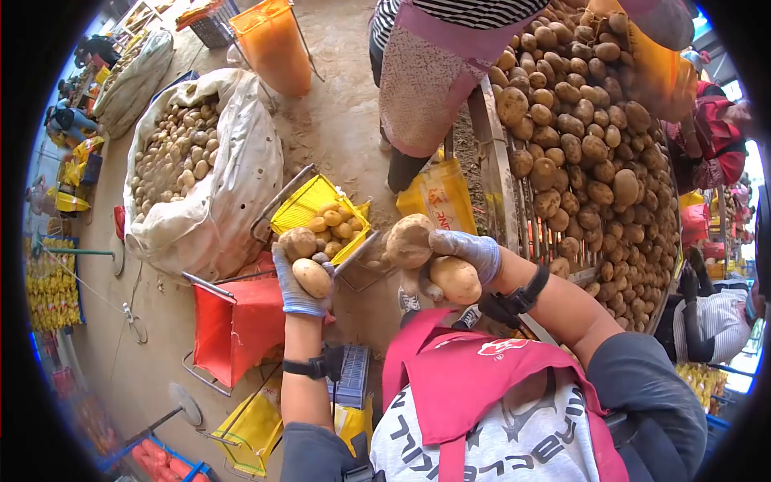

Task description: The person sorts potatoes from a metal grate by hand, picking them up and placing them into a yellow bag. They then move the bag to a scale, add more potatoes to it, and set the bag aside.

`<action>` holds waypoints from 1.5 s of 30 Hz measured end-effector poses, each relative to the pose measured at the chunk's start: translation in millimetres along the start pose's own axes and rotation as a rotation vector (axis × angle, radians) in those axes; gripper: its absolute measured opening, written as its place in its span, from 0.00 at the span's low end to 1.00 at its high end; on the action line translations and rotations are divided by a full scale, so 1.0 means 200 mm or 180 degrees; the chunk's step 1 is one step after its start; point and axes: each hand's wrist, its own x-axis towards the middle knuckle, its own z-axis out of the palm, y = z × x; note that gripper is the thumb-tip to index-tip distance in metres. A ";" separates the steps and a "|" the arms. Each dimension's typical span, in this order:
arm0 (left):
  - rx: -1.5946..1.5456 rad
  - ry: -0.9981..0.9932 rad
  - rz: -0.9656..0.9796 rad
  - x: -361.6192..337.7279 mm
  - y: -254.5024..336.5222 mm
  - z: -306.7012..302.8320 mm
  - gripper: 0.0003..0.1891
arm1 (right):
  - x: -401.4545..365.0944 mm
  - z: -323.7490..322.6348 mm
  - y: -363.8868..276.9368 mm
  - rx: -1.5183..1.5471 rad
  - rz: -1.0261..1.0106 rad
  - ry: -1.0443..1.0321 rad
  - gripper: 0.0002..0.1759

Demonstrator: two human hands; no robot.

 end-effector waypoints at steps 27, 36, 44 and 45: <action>-0.0086 0.0226 0.0828 0.17 0.02 -0.07 0.18 | 0.73 -0.18 -0.12 -0.2789 -0.0868 0.2658 0.28; 0.0238 0.1927 0.1492 0.37 0.13 -0.42 0.12 | -0.79 -0.37 0.36 -0.3288 -0.0750 0.3344 0.16; 0.5342 0.1364 -0.0036 0.78 0.42 -0.36 0.16 | -0.79 -0.46 0.79 -0.4395 -0.0420 0.4301 0.38; 0.6581 0.1379 -0.0367 0.86 0.43 -0.31 0.18 | -0.77 -0.46 0.81 -0.4653 -0.0236 0.4463 0.40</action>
